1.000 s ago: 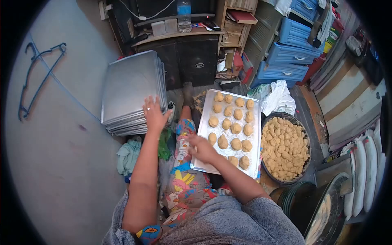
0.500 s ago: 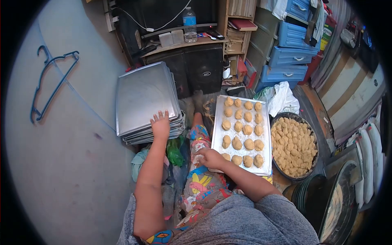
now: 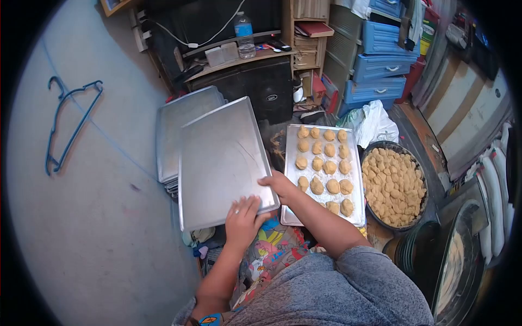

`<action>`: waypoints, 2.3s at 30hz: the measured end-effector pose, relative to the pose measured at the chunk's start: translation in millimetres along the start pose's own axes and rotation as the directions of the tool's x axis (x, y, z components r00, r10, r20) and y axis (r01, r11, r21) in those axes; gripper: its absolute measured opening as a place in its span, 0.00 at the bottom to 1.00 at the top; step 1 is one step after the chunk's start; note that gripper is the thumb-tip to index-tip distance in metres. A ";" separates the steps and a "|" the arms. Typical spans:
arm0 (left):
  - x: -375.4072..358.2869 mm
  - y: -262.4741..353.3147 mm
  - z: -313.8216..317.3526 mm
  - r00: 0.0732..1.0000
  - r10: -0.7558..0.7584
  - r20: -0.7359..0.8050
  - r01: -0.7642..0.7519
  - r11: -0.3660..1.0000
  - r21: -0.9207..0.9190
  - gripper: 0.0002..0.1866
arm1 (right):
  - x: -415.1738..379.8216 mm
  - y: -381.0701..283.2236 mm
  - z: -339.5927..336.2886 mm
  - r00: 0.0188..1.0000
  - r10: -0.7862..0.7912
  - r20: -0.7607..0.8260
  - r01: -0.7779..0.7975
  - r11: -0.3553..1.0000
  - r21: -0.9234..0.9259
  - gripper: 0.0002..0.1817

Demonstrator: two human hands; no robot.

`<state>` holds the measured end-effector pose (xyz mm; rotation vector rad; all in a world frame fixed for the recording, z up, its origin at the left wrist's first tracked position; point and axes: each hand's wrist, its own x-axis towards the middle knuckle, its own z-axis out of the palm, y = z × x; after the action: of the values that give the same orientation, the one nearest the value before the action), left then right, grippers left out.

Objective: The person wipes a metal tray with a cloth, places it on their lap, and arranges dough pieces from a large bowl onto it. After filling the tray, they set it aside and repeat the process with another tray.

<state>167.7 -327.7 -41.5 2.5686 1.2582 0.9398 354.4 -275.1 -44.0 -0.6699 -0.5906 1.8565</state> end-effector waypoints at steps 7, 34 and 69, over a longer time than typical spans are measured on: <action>-16.8 -55.5 -32.7 0.808 -0.582 -0.089 0.568 0.810 -0.144 0.33 | -115.8 -17.1 -59.2 0.919 -0.170 -0.355 0.039 0.937 -0.346 0.26; 11.9 7.7 178.6 0.939 -0.321 0.121 0.343 0.886 -0.310 0.15 | -222.2 -14.1 -224.7 0.402 -0.725 -0.559 -0.454 0.373 -0.809 0.29; 177.6 171.1 255.6 0.861 0.331 0.386 -0.189 0.913 -0.361 0.36 | -226.8 -75.1 -327.7 0.063 -0.856 -0.514 -0.276 0.480 -0.833 0.49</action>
<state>513.1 -266.6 -97.3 2.5275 0.5913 0.4879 699.3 -430.0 -190.8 -1.9631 -0.5440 0.0737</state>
